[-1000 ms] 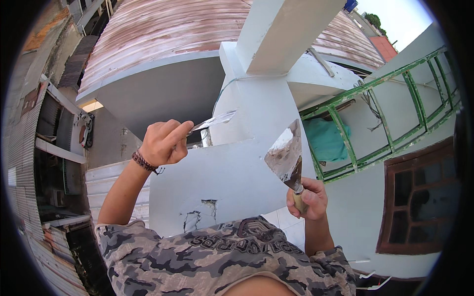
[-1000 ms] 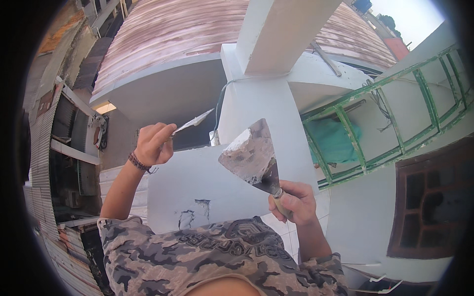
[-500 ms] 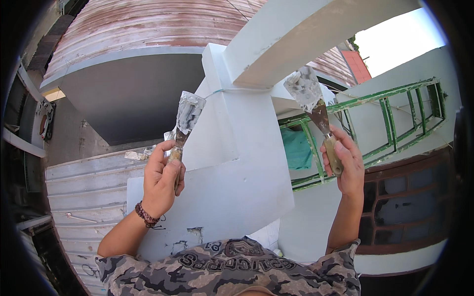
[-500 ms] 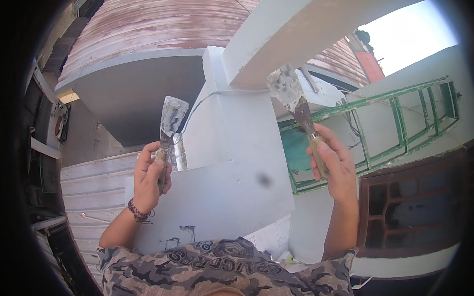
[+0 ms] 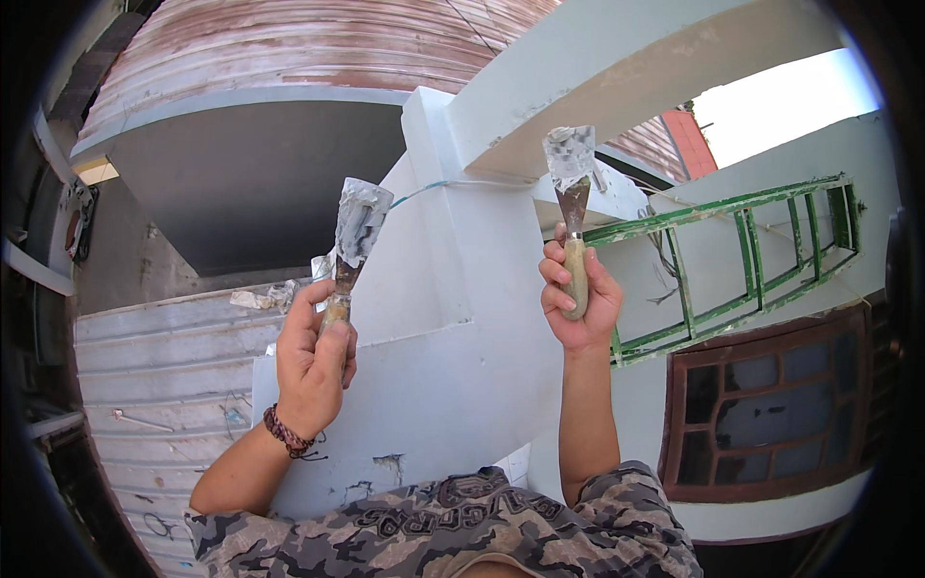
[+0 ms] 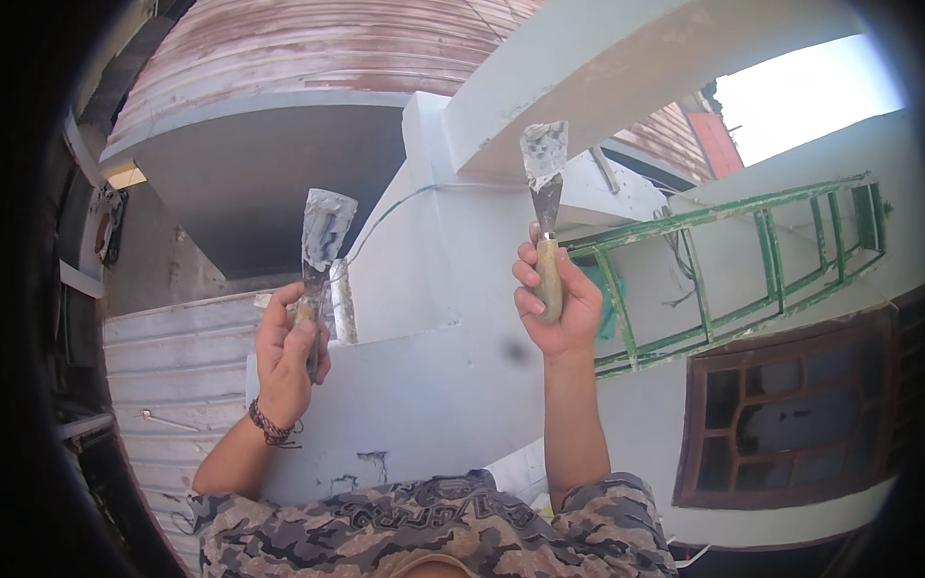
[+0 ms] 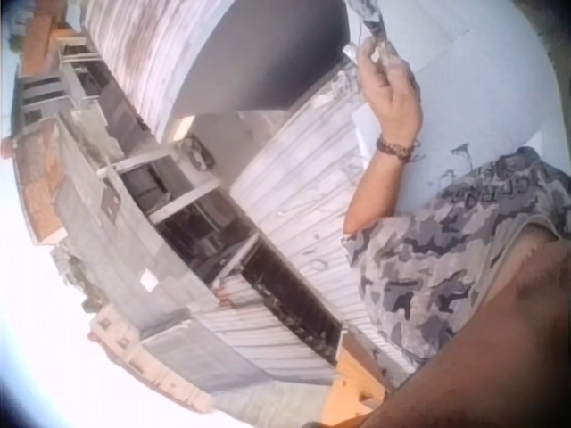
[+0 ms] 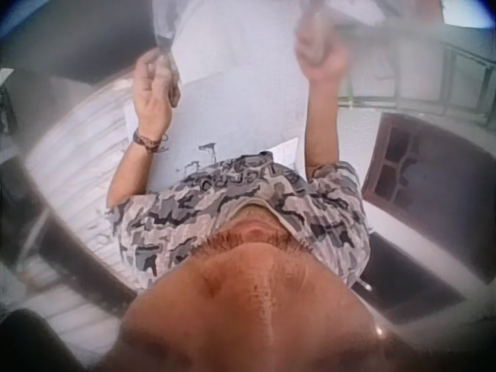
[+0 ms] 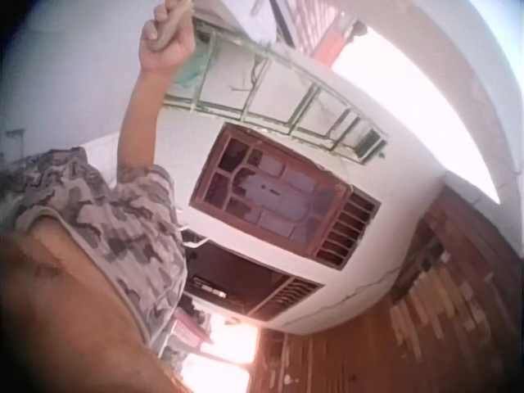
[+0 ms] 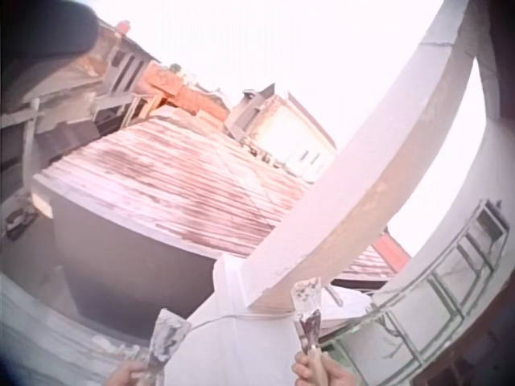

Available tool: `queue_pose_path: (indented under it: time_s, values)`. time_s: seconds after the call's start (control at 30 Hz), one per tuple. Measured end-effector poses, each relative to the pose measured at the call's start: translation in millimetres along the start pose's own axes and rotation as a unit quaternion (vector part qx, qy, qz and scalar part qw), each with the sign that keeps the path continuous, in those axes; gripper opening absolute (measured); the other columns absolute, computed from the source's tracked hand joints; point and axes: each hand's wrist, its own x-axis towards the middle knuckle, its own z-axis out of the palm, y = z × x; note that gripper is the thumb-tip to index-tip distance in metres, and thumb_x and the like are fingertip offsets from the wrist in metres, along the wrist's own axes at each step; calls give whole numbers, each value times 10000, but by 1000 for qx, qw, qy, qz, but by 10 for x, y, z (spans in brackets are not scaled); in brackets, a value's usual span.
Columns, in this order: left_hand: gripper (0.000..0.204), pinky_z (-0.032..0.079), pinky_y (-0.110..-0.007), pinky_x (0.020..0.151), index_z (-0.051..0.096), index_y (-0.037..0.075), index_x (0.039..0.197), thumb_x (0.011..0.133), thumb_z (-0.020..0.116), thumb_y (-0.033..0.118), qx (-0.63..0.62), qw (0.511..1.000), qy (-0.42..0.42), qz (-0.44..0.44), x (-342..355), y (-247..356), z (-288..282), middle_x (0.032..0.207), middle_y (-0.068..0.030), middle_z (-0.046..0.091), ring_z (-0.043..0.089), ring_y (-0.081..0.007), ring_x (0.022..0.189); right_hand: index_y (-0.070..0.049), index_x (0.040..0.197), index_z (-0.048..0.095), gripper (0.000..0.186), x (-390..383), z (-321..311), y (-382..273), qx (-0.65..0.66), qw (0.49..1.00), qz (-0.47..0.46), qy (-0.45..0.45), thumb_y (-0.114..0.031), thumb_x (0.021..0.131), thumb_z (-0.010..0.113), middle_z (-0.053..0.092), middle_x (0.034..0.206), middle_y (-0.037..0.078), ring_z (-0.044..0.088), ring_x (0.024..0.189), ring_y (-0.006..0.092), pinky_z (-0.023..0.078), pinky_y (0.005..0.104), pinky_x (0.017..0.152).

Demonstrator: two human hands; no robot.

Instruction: The person uses two putty knives to apply and smooth white plaster onto a vertical column and adjacent wall. They repeatedly transfer material between the knives and spread it along the surface, working on edges and flat areas.

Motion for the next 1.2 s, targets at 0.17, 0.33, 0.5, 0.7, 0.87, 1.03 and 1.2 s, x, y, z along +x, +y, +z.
queue_pose_path:
  time_s: [0.17, 0.33, 0.5, 0.7, 0.87, 1.03, 1.2]
  values:
    - [369, 348, -183, 426, 390, 0, 1298, 944, 443, 89, 0, 1000, 6, -1, 19, 9, 6, 723, -18, 521, 428, -31, 501, 8, 1267, 464, 389, 123, 40, 157, -264, 958, -43, 103, -103, 914, 580, 501, 922, 53, 539, 791, 159, 439, 231, 480]
    - [369, 351, -183, 442, 397, -9, 1293, 940, 448, 82, 56, 998, 8, 31, 37, -37, 17, 750, -21, 544, 430, -33, 512, -3, 1234, 497, 381, 423, 128, 233, -500, 847, -35, 177, -151, 905, 617, 566, 867, 57, 549, 672, 79, 445, 233, 460]
    - [373, 357, -184, 455, 401, -14, 1296, 941, 453, 90, 68, 997, 8, 30, 56, -77, -2, 771, -29, 551, 434, -37, 522, 4, 1318, 439, 418, 592, 343, 225, -388, 902, -46, 185, -129, 931, 526, 546, 878, 56, 525, 699, 97, 452, 264, 538]
    - [392, 362, -181, 461, 377, -7, 1321, 949, 438, 100, 61, 997, 1, 41, 63, -145, -30, 772, -32, 542, 432, -39, 541, -19, 1365, 345, 493, 853, 465, 486, -233, 957, -60, 164, -109, 918, 533, 498, 883, 59, 529, 728, 141, 445, 275, 549]
    - [398, 365, -180, 463, 366, -4, 1330, 953, 430, 106, 65, 997, 1, 35, 84, -135, -17, 768, -34, 534, 436, -41, 553, -24, 1353, 310, 531, 952, 582, 513, -206, 956, -94, 185, -126, 898, 565, 451, 883, 56, 532, 674, 166, 415, 283, 473]
    - [404, 367, -182, 461, 368, -4, 1331, 950, 435, 113, 73, 997, -4, 36, 87, -145, -21, 762, -35, 530, 437, -43, 554, -26, 1352, 273, 556, 1052, 697, 521, -197, 951, -99, 216, -132, 886, 557, 426, 896, 68, 510, 606, 171, 369, 285, 407]
    - [412, 371, -186, 454, 368, -3, 1335, 948, 438, 118, 90, 995, -1, 33, 93, -133, 1, 751, -34, 526, 439, -45, 551, -22, 1344, 261, 552, 1119, 759, 521, -176, 949, -96, 243, -133, 877, 534, 410, 894, 71, 498, 597, 179, 366, 286, 428]
